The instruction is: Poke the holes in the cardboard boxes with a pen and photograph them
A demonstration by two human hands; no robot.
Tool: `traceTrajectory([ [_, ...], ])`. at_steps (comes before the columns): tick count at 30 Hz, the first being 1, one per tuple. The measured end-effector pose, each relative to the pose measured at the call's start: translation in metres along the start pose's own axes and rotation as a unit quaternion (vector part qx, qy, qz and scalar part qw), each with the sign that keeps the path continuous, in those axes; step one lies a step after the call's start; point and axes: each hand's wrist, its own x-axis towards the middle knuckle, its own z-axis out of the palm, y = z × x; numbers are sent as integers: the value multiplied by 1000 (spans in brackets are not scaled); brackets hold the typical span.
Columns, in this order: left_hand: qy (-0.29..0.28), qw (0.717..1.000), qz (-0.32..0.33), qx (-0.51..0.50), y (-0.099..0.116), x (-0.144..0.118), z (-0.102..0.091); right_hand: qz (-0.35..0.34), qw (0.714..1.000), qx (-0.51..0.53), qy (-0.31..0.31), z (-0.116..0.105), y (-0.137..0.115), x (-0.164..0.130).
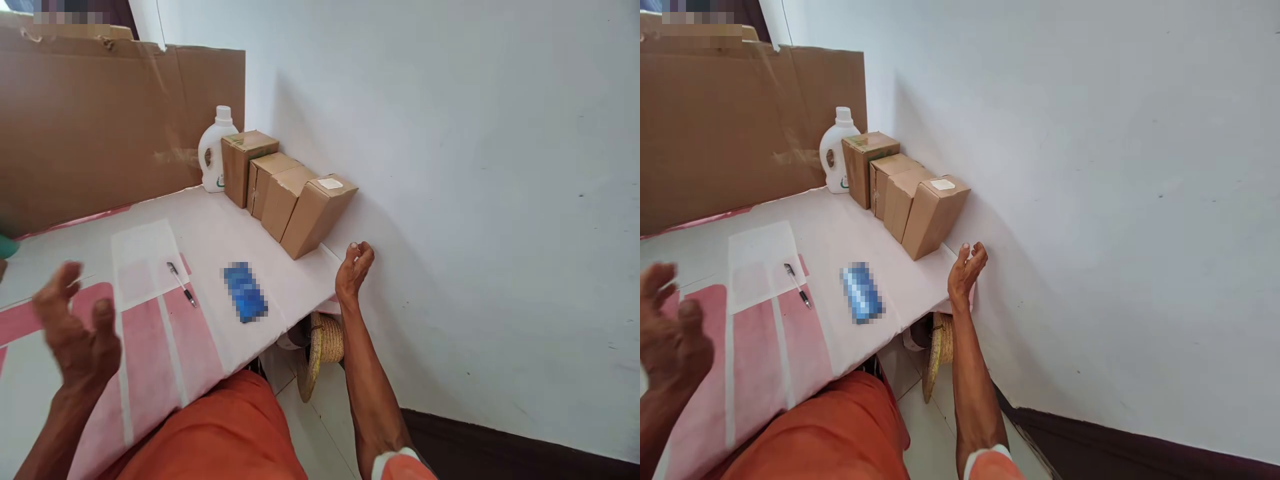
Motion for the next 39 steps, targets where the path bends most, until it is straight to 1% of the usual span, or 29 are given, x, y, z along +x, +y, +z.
traceTrajectory([
  [1, -5, 998, 58, -15, 13, 6, 20, 8, 1000, 9, -7, 8, 6, 13],
  [2, -29, 994, 94, -46, 26, 11, 43, 16, 1000, 20, -18, 19, 11, 24],
  [3, -60, 989, 106, -78, 39, 16, 66, 23, 999, 30, -31, 30, 15, 33],
  [5, -134, 977, 96, -135, 60, 24, 113, 38, 996, 49, -59, 55, 19, 46],
  [7, -208, 959, 62, -181, 74, 29, 156, 56, 993, 67, -82, 78, 23, 51],
  [9, -274, 936, 20, -221, 83, 32, 192, 79, 989, 81, -100, 93, 27, 50],
  [10, -302, 923, -1, -238, 85, 33, 208, 92, 986, 85, -108, 97, 28, 48],
  [12, -348, 899, -38, -262, 91, 32, 236, 114, 982, 91, -123, 98, 32, 42],
  [15, -414, 861, -97, -280, 102, 26, 269, 139, 974, 93, -153, 87, 33, 22],
  [17, -439, 832, -122, -317, 112, 21, 283, 144, 968, 97, -181, 75, 29, 3],
  [18, -441, 819, -124, -346, 117, 18, 285, 142, 966, 99, -194, 68, 25, -8],
  [19, -438, 808, -119, -375, 122, 16, 283, 137, 964, 101, -202, 61, 19, -19],
  [20, -433, 802, -110, -396, 126, 15, 277, 130, 964, 104, -206, 54, 12, -30],
  [21, -428, 800, -99, -408, 128, 14, 265, 121, 965, 107, -205, 47, 3, -40],
  [22, -423, 804, -90, -409, 129, 14, 248, 108, 967, 110, -203, 40, -7, -50],
  [23, -421, 809, -82, -401, 128, 14, 226, 88, 968, 115, -206, 34, -19, -59],
  [24, -418, 815, -77, -393, 125, 13, 200, 62, 967, 122, -215, 30, -33, -69],
  [26, -399, 836, -78, -368, 111, 10, 140, 3, 957, 144, -253, 27, -63, -91],
  [27, -386, 854, -88, -339, 101, 6, 109, -20, 946, 159, -282, 28, -78, -104],
  [28, -360, 876, -106, -303, 89, 0, 79, -37, 931, 175, -318, 31, -93, -119],
  [30, -283, 915, -152, -244, 61, -19, 25, -59, 892, 208, -397, 42, -121, -155],
  [31, -244, 926, -178, -228, 45, -30, 3, -66, 869, 225, -436, 50, -132, -174],
  [32, -202, 929, -207, -231, 29, -43, -15, -72, 845, 244, -471, 59, -142, -195],
  [33, -158, 929, -232, -240, 13, -55, -29, -76, 822, 261, -500, 69, -149, -216],
  [35, -72, 925, -281, -247, -16, -76, -45, -73, 783, 286, -548, 88, -157, -256],
  [37, -26, 927, -297, -229, -40, -92, -48, -66, 756, 282, -587, 104, -154, -289],
  [39, -12, 927, -311, -210, -57, -103, -46, -52, 744, 243, -621, 113, -140, -312],
])
